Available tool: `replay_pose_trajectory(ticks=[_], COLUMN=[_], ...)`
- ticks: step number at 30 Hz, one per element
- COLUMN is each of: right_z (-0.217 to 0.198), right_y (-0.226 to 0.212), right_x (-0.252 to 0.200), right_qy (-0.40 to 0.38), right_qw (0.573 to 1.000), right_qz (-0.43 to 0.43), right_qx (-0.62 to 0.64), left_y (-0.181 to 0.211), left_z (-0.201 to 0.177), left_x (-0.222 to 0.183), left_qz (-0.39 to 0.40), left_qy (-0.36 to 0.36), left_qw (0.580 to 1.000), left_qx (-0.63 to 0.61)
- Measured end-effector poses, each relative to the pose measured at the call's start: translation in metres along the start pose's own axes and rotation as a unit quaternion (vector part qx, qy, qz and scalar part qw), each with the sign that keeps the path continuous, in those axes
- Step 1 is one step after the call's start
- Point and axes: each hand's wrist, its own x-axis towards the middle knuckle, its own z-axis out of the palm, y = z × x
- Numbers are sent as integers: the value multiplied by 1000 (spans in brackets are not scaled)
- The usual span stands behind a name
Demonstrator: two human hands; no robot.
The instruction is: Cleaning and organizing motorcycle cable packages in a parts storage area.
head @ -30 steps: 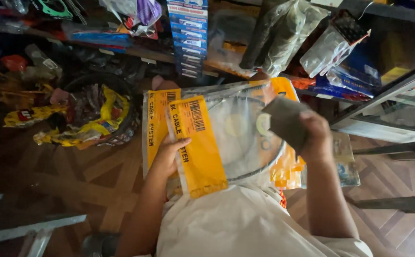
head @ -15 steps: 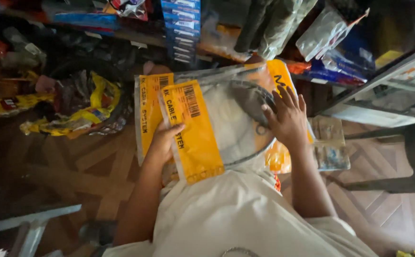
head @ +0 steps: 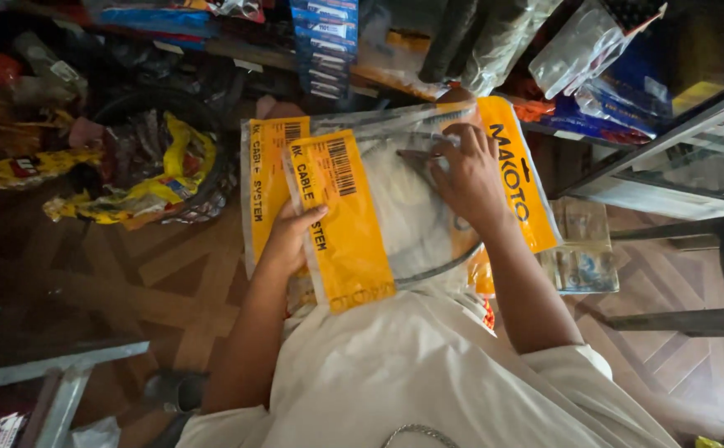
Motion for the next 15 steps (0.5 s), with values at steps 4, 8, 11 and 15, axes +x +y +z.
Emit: replay_pose_trajectory(ticks=[4,8,11,15], right_z=[-14,-36,-31,-55], right_y=[13,42,90,122], right_x=[4,-6,-18,-26], right_qy=[39,90,137,180], right_qw=[999,986,941,925], right_qz=[21,107,198,204], right_qx=[3,89,239,266], left_y=[0,-3,1,0], left_z=[-1,-7,2,1], left_x=[1,2,0,-2], left_qz=[-17,-18,-7,-2], left_qy=[14,0,0,0], left_qw=[1000,1000,1000,1000], left_qx=[-1,-5,8,-3])
